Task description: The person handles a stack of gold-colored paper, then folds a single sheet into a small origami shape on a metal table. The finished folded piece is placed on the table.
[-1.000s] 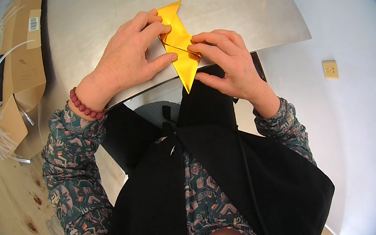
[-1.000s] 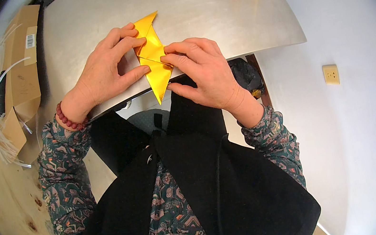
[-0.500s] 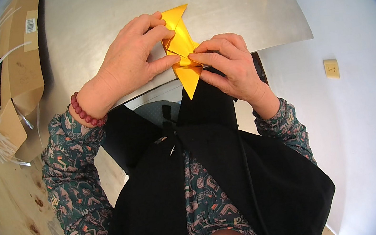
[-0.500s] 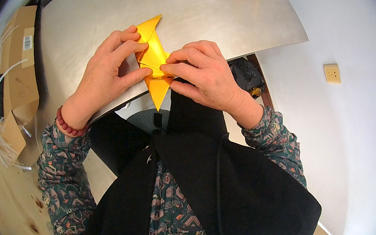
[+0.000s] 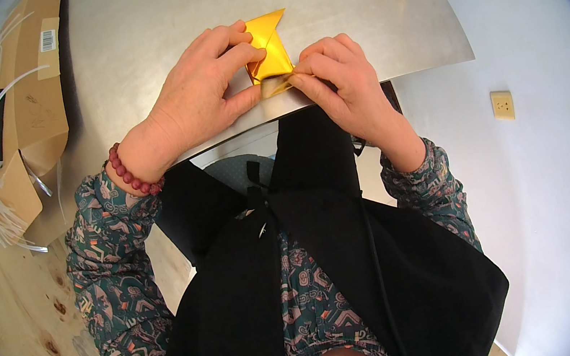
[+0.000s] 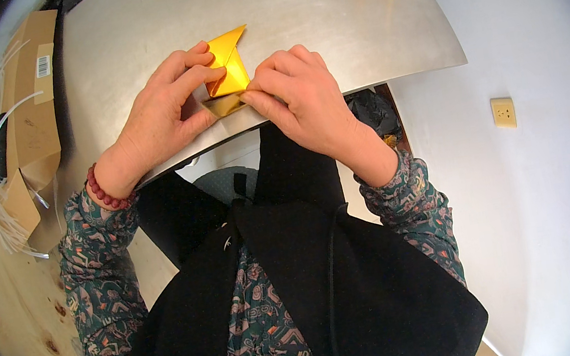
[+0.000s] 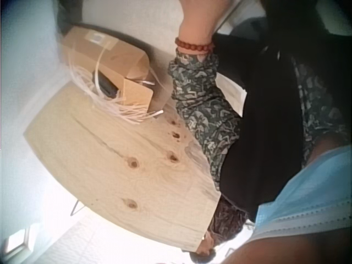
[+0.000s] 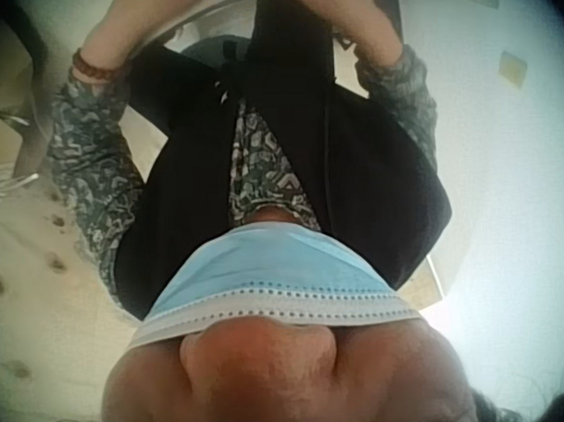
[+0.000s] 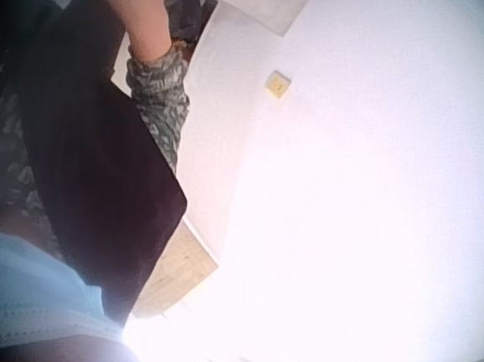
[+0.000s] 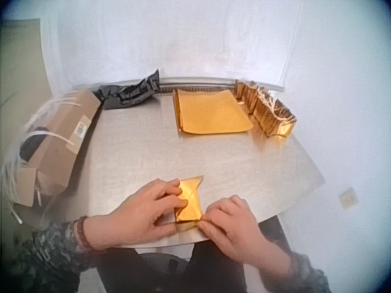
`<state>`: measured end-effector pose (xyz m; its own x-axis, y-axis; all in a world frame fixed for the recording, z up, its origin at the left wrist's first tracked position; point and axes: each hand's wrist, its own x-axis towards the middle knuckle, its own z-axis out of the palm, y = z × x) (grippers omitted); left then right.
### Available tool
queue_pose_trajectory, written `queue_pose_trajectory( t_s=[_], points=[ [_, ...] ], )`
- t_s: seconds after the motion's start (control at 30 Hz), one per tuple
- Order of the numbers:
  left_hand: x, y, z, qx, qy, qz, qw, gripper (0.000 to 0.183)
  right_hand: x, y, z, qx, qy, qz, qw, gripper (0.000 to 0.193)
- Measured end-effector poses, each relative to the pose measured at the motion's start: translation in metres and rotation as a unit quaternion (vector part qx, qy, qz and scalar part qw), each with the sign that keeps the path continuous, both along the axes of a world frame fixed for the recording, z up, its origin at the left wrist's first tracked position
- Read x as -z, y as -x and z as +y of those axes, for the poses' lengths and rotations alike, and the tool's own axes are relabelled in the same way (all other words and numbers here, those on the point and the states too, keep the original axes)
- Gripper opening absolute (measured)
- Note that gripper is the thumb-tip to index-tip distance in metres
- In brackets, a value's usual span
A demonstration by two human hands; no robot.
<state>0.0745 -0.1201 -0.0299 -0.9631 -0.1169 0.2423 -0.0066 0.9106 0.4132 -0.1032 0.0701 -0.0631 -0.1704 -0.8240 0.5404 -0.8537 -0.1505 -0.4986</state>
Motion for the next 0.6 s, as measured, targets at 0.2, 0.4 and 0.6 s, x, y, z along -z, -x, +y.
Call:
queue_pose_trajectory(
  t_s=[0.2,0.4,0.6],
  points=[
    [0.0,-0.002,-0.004,0.019,0.01,0.013,1.0,0.024,-0.006,-0.001,-0.009,0.031,-0.034,-0.026,0.999,0.013],
    [0.003,0.002,-0.009,0.017,-0.052,0.044,0.998,0.034,-0.01,0.002,-0.015,0.032,-0.072,-0.066,0.995,0.025],
    [-0.002,0.006,-0.007,-0.047,-0.063,-0.006,0.997,0.032,-0.012,0.004,-0.018,0.03,-0.078,-0.062,0.995,0.027]
  ],
)
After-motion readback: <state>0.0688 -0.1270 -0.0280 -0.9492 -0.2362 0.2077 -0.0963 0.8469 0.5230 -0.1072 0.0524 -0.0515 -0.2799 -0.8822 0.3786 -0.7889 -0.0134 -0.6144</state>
